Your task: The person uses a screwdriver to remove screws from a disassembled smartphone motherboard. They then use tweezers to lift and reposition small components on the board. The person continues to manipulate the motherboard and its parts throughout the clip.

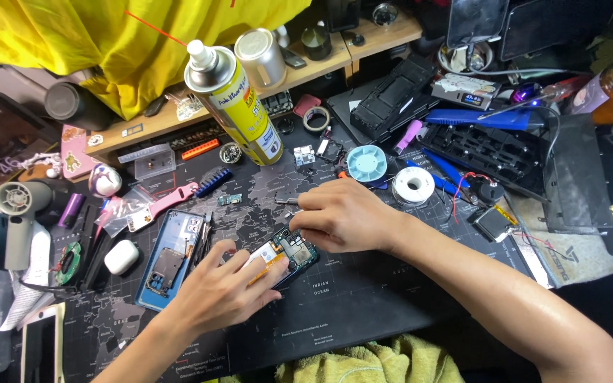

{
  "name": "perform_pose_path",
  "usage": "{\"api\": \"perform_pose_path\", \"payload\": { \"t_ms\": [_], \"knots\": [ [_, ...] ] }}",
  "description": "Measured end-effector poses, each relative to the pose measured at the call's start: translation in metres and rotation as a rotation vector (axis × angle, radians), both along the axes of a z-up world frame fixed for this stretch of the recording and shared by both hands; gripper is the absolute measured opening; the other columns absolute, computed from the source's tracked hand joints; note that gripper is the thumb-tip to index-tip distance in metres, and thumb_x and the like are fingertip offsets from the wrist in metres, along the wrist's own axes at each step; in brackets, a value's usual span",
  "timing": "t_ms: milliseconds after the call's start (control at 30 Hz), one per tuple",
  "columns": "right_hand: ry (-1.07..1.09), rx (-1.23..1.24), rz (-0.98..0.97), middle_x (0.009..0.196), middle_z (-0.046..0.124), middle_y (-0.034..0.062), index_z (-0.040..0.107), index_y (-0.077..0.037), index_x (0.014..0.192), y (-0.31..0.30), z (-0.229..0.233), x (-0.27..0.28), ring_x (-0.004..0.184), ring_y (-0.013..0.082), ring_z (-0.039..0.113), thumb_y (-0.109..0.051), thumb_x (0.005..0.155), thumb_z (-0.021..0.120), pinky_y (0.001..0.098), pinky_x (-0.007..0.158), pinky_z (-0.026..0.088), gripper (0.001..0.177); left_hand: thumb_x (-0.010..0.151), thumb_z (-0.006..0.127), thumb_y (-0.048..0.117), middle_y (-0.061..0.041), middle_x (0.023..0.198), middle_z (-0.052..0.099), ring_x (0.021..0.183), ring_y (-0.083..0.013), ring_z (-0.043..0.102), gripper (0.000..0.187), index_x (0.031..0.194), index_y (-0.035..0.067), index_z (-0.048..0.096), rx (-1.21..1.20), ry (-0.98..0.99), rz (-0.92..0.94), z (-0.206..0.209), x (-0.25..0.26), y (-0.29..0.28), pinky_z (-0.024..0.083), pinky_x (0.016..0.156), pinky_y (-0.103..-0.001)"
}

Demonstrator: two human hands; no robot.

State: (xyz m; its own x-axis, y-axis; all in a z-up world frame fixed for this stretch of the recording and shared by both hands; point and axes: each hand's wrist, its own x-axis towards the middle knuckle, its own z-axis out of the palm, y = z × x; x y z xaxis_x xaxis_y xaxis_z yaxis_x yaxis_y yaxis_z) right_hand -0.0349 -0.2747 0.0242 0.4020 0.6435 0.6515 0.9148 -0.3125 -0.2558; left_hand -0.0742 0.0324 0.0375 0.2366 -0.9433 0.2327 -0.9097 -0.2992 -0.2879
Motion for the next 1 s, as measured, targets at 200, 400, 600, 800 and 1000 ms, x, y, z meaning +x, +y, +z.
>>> {"api": "perform_pose_path", "payload": {
  "t_ms": [200,400,600,800,1000],
  "knots": [
    [-0.005,-0.01,-0.002,0.081,0.052,0.0045,0.067,-0.01,0.1,-0.001,0.001,0.0,0.064,0.0259,0.054,-0.013,0.109,0.066,0.0405,0.055,0.04,0.009,0.107,0.073,0.047,-0.001,0.103,0.066,0.081,-0.0225,0.064,0.042,0.135,0.017,0.072,0.017,0.053,0.024,0.006,0.002,-0.006,0.05,0.095,-0.047],
    [-0.009,-0.011,-0.005,0.082,0.054,0.0041,0.07,-0.011,0.102,-0.002,-0.005,0.002,0.064,0.0255,0.054,-0.014,0.108,0.067,0.0406,0.054,0.041,0.007,0.11,0.068,0.037,-0.001,0.098,0.062,0.08,-0.0256,0.059,0.028,0.131,0.018,0.07,-0.009,0.24,0.072,0.008,0.003,-0.011,0.046,0.09,-0.047],
    [-0.013,0.004,0.013,0.08,0.051,0.0041,0.066,-0.01,0.098,0.004,-0.001,-0.002,0.061,0.0252,0.051,-0.012,0.109,0.065,0.0401,0.054,0.037,0.012,0.11,0.068,0.034,0.001,0.101,0.068,0.081,-0.0242,0.062,0.032,0.138,0.018,0.071,-0.004,0.241,0.123,0.009,-0.006,-0.009,0.045,0.088,-0.045],
    [-0.022,-0.007,-0.042,0.08,0.055,0.0029,0.071,-0.013,0.101,-0.001,-0.003,0.001,0.059,0.0277,0.055,-0.013,0.106,0.065,0.041,0.052,0.038,0.008,0.105,0.073,0.046,-0.002,0.099,0.061,0.079,-0.0289,0.062,0.05,0.148,0.022,0.066,-0.008,0.232,0.148,0.0,-0.007,0.006,0.042,0.085,-0.046],
    [-0.03,-0.05,-0.047,0.081,0.056,0.0032,0.071,-0.013,0.102,-0.001,-0.007,0.003,0.06,0.0266,0.056,-0.018,0.108,0.064,0.0408,0.052,0.04,0.01,0.108,0.068,0.047,-0.003,0.096,0.061,0.075,-0.0287,0.061,0.042,0.143,0.023,0.065,0.0,0.24,0.167,0.001,-0.005,0.003,0.042,0.083,-0.046]
  ]
}}
